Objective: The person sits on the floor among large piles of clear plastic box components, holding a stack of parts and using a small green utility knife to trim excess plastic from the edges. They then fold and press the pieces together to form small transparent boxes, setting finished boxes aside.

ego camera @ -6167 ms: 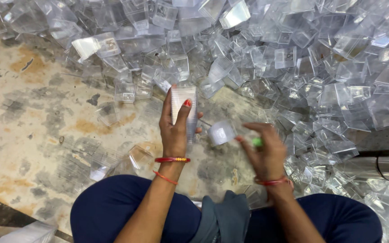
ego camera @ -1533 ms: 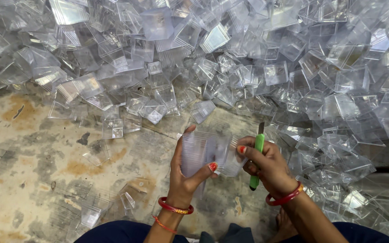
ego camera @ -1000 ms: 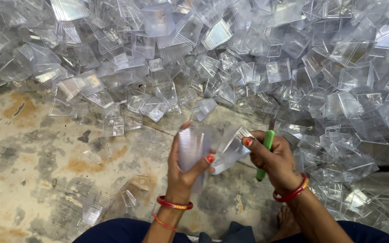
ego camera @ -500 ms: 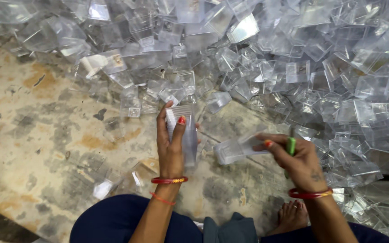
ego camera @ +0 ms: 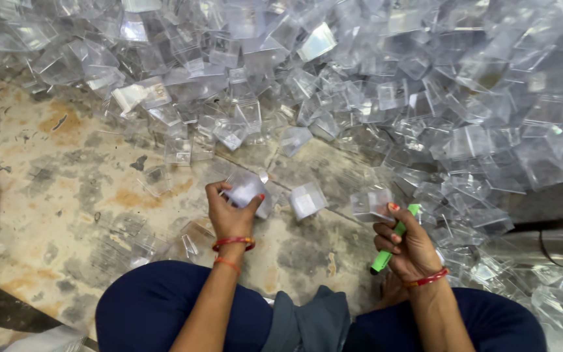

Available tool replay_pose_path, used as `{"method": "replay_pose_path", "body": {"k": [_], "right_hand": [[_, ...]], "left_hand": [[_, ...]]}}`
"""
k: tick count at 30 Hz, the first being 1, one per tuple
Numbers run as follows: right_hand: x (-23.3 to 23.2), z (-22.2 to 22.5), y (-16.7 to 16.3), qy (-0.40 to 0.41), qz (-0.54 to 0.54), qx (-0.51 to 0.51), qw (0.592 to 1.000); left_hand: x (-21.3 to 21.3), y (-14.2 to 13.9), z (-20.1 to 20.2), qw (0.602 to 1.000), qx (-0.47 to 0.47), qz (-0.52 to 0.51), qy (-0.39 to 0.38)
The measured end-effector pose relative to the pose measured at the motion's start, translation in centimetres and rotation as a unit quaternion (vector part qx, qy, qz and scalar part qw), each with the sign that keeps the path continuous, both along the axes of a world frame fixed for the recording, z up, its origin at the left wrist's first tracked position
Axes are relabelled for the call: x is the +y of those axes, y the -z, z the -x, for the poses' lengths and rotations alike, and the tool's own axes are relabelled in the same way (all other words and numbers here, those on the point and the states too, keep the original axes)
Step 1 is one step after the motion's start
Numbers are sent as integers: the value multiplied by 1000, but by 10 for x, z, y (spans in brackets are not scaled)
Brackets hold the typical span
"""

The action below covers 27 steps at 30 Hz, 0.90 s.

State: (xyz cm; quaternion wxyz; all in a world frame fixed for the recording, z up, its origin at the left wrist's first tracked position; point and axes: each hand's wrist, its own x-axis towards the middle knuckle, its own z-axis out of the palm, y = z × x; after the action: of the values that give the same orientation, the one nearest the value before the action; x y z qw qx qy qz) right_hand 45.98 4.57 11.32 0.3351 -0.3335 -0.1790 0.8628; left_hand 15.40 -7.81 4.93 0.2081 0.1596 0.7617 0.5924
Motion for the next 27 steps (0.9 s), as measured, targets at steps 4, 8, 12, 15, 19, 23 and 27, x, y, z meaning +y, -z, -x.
{"method": "replay_pose_path", "body": {"k": [4,8,12,15,19,23,27], "right_hand": [[-5,-9,-12,-18,18,87,996],[-6,-14,-21,-8,46,86,995],[-7,-12,-25,-12,65,106,992],[-8,-7,-26,-13,39,95,995],[-11,-1,-28,38,-53,-27,998],[-11,2,-29,44,-136,-123,982],[-10,4,-26,44,-175,-146,973]], "left_hand": [[-14,-22,-25,993,96,-57,40],[-16,-35,-35,989,129,-2,71],[-13,-40,-34,991,91,67,73],[-11,-42,-34,984,40,164,55],[-2,-35,-36,993,109,39,32],[9,-16,-33,980,198,39,2],[15,5,-24,996,38,55,-55]]}}
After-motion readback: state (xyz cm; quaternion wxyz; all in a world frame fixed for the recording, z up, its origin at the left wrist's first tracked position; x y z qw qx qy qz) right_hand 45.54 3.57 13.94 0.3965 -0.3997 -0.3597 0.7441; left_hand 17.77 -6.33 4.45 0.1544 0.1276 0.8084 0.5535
